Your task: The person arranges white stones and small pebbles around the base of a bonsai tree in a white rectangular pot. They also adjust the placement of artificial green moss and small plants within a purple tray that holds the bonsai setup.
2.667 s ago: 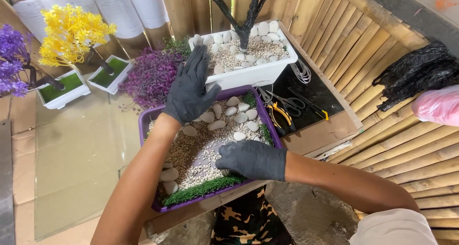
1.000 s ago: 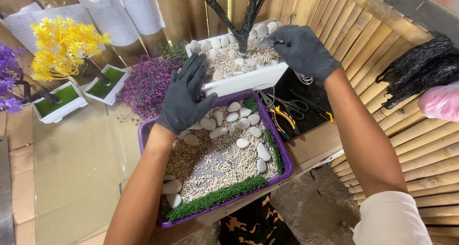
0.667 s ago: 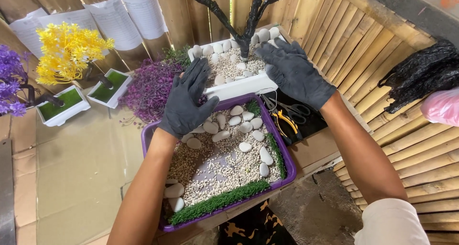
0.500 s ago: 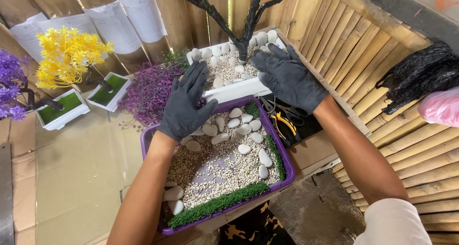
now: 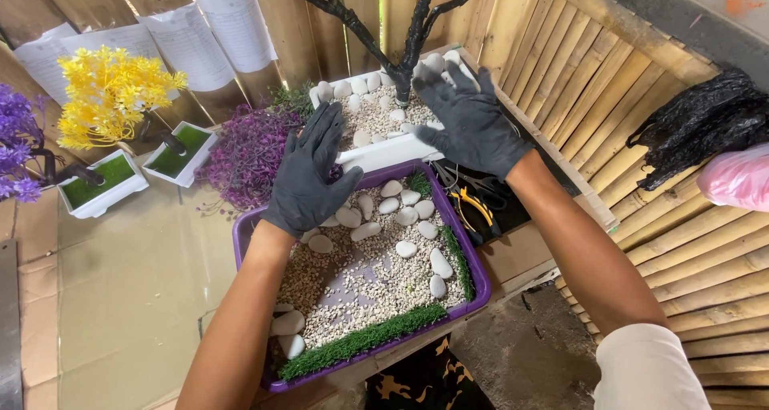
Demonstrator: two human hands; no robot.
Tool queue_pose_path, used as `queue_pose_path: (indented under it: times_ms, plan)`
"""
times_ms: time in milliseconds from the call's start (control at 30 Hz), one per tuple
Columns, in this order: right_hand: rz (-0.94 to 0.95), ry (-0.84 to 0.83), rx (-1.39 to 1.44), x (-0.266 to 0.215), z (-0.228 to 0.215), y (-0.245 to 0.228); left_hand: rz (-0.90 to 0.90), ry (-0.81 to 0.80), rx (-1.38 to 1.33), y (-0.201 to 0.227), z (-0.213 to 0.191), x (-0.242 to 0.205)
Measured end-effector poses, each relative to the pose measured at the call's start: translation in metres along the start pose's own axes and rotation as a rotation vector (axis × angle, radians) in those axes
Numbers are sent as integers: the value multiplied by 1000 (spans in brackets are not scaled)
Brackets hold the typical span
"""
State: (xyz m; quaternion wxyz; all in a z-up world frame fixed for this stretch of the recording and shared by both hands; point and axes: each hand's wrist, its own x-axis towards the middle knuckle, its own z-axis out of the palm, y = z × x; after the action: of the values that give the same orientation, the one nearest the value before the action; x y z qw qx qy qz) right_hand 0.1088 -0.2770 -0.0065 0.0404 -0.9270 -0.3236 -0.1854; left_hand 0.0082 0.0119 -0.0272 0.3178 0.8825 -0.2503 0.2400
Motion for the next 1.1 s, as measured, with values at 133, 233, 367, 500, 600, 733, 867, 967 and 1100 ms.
queue_pose_path:
  times_ms: [133, 233, 367, 500, 600, 733, 867, 967, 1100]
  plan:
    - [-77, -36, -50, 0, -23, -13, -5, 10, 2, 3, -3, 0]
    - [-209, 43, -103, 1, -21, -14, -6, -41, 93, 1, -2, -2]
    - [-156, -5, -45, 2, -28, -16, 28, -10, 76, -2, 0, -3]
    - [-100, -73, -49, 2, -42, -24, -18, 10, -15, -5, 2, -2]
    - [-131, -6, -132, -11, -24, -19, -20, 8, -18, -1, -1, 0]
    - [-151, 47, 49, -20, -3, -11, -12, -6, 24, -5, 1, -2]
    - [-154, 75, -65, -21, -7, -8, -14, -5, 22, -4, 0, -1]
    - [-171, 140, -64, -30, 10, 4, -6, -7, 30, -5, 0, -2]
    - [-114, 194, 42, -35, -9, -12, 5, -12, 29, -5, 1, -1]
